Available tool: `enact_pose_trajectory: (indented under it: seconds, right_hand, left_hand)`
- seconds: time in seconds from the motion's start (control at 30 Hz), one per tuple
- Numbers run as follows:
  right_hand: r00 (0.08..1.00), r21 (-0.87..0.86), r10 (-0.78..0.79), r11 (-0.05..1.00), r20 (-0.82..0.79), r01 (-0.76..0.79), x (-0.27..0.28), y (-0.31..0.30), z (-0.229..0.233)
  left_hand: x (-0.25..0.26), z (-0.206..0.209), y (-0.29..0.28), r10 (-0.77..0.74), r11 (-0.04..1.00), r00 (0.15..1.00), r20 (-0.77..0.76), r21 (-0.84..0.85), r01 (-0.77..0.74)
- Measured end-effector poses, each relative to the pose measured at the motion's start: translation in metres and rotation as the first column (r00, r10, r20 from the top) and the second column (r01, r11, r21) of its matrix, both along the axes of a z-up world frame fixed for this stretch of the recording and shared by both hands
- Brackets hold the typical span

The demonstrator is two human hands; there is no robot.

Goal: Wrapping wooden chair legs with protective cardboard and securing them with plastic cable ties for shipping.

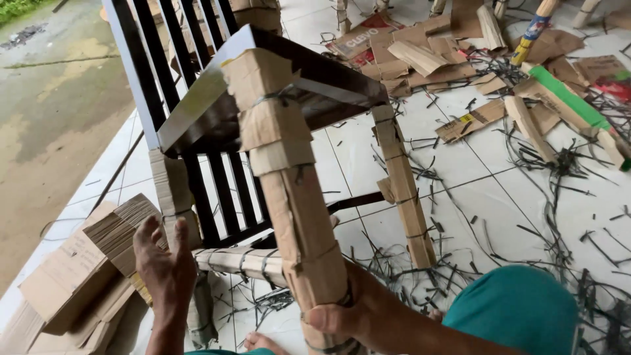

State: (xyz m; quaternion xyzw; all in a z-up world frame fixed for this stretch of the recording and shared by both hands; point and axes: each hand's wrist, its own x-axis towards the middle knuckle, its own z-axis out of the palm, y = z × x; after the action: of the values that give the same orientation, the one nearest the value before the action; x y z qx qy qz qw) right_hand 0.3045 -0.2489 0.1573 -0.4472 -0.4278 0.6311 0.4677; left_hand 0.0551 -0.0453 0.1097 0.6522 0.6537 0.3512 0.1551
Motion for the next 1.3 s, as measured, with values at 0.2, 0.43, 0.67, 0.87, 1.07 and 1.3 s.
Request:
enact_pose_trajectory:
  seconds: [0.2,0.43,0.67,0.87,1.07,1.3]
  right_hand:
    - [0.984,0.06,0.056,0.997,-0.168,-0.047,-0.036,0.003,0.014]
    - [0.683,0.628,-0.589,0.74,0.433,0.241,0.049,0.062,-0.079]
    - [0.529,0.161,-0.564,0.765,0.634,0.624,0.167,0.11,-0.102]
    - [0.77,-0.131,-0.605,0.763,0.201,0.633,0.191,0.145,-0.194]
    - [0.69,-0.068,-0.673,0.701,0.267,0.71,0.164,0.112,-0.186]
    - [0.638,0.034,-0.713,0.675,0.292,0.737,0.122,0.072,-0.151]
  left_hand:
    - [0.104,0.152,-0.07,-0.342,0.892,0.86,0.379,-0.155,0.424]
    - [0.109,0.145,-0.057,-0.323,0.92,0.883,0.34,-0.107,0.377]
    - [0.101,0.125,-0.05,-0.442,0.875,0.745,0.499,0.055,0.482]
    - [0.078,0.128,-0.052,-0.391,0.89,0.776,0.494,-0.011,0.456]
    - [0.028,0.113,-0.053,-0.622,0.744,0.649,0.438,0.071,0.665]
    - [0.0,0.128,-0.051,-0.304,0.911,0.803,0.513,-0.091,0.403]
